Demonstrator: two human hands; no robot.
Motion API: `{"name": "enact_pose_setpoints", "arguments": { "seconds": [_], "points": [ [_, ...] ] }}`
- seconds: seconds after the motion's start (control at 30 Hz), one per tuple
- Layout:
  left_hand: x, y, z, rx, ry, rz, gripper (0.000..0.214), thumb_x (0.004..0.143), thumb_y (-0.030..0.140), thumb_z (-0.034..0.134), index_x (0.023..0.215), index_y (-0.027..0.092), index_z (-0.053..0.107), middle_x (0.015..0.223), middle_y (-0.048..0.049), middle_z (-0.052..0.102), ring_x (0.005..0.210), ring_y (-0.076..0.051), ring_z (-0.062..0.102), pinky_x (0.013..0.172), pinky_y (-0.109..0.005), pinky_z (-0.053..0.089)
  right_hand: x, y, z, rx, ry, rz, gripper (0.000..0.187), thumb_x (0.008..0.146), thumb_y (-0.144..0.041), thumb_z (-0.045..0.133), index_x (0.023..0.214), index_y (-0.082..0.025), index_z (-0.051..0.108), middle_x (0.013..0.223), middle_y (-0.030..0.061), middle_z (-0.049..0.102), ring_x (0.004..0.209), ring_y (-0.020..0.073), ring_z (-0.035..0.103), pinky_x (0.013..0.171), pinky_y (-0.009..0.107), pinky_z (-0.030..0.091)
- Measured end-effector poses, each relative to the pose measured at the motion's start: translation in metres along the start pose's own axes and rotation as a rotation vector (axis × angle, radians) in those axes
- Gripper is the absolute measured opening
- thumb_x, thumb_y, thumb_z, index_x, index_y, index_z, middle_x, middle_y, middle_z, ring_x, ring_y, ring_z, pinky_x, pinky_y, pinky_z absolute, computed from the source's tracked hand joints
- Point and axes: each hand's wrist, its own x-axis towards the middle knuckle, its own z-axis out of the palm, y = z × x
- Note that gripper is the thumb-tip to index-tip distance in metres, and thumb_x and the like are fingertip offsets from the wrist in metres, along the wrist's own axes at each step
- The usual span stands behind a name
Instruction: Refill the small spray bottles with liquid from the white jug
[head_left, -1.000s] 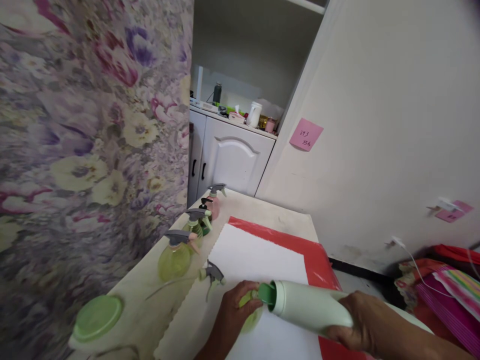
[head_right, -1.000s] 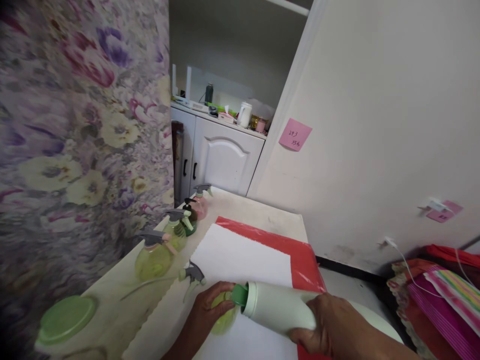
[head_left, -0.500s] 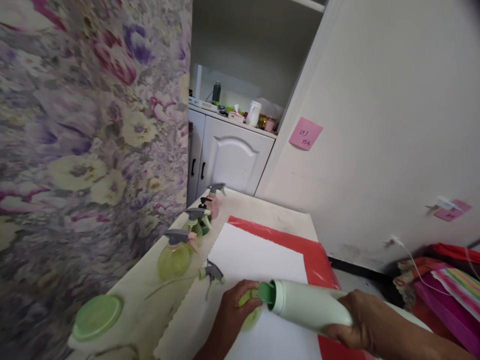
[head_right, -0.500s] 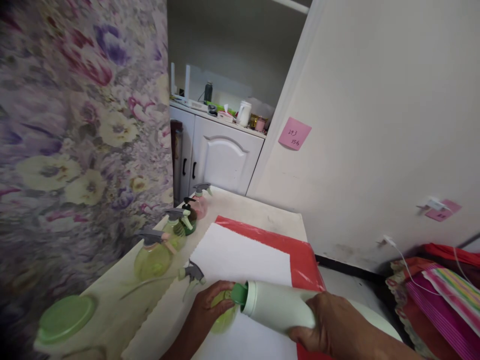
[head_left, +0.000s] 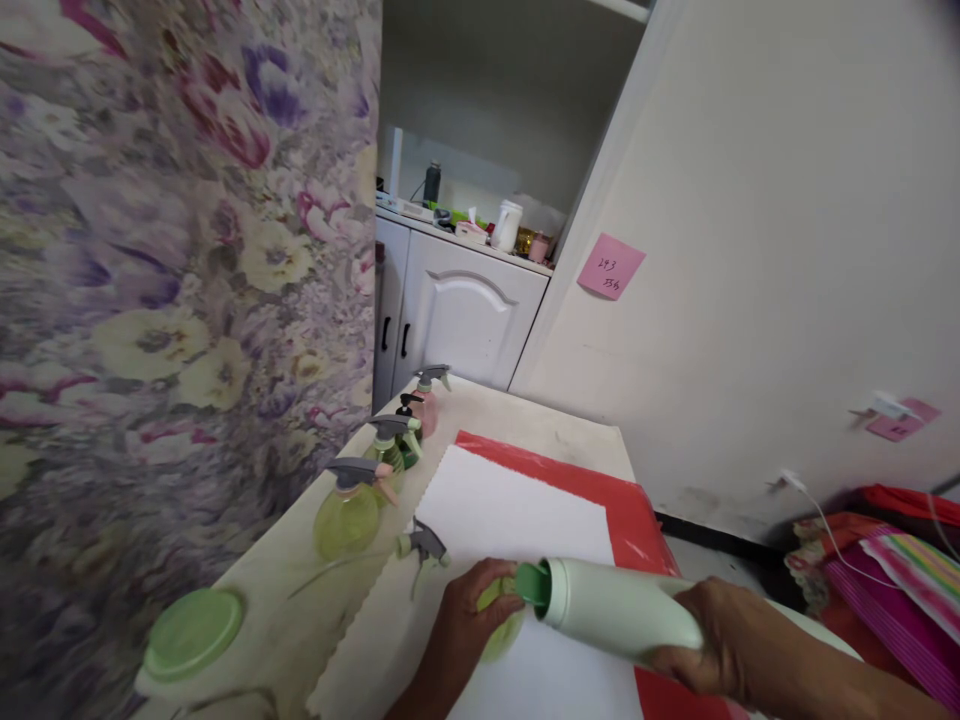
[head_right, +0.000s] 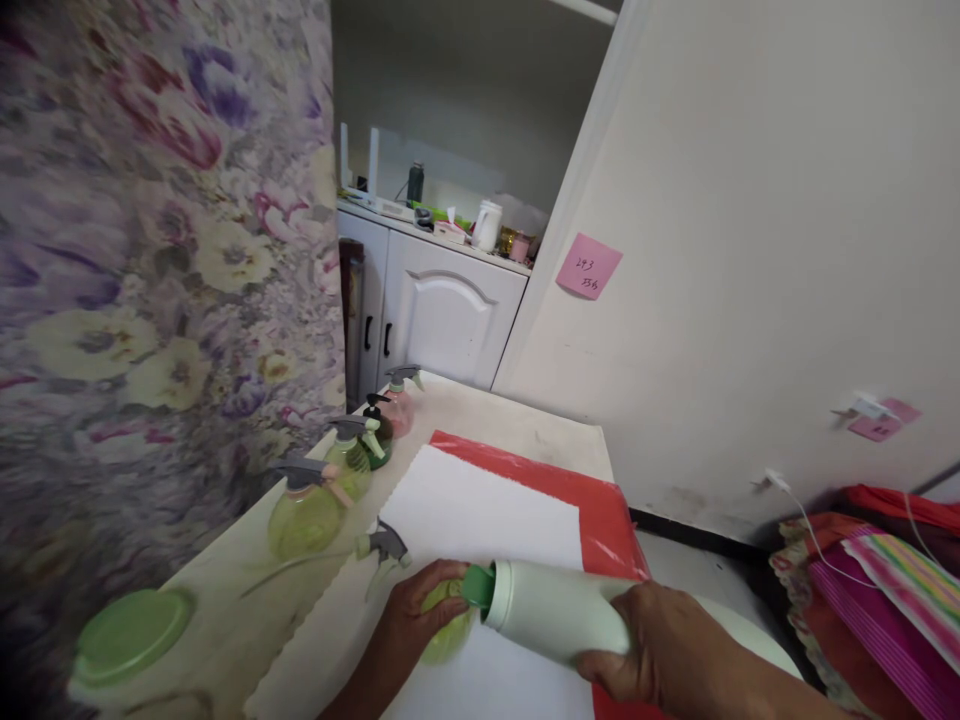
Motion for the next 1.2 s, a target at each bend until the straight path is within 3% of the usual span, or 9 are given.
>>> {"name": "enact_pose_setpoints", "arguments": {
  "seconds": [0.33,0.57,1.2],
  "points": [
    [0.0,-0.002,0.0,-0.009,-0.01,0.001,0.018,0.072,0.02,0.071,0.09,0.022,0.074,0.092,-0.0025,0.076,0.092,-0.023,0.068,0.085,-0.028,0.049,-0.002,-0.009,-0.006,-0.011,-0.023,0.039,0.034,0.073,-0.052,0.06,0.07,-0.019,0.069,0.065,0.006,0.071,0.055,0.017,0.058,0.048,0.024,0.028],
    [0.0,-0.005,-0.001,-0.011,-0.001,0.0,0.018,0.071,0.021,0.072,0.089,0.021,0.074,0.092,-0.0031,0.076,0.091,-0.023,0.068,0.084,-0.028,0.049,-0.003,-0.01,-0.008,-0.004,-0.014,0.008,0.031,0.075,-0.048,0.059,0.069,-0.019,0.069,0.062,0.0028,0.07,0.051,0.012,0.054,0.047,0.022,0.026],
    [0.0,-0.003,0.0,0.003,0.001,-0.016,0.019,0.071,0.022,0.072,0.09,0.021,0.074,0.093,-0.0045,0.076,0.093,-0.024,0.068,0.086,-0.03,0.048,-0.003,-0.015,-0.01,-0.035,-0.009,0.066,0.03,0.072,-0.046,0.059,0.069,-0.018,0.07,0.06,0.0055,0.069,0.049,0.0145,0.056,0.046,0.022,0.027]
  ]
}}
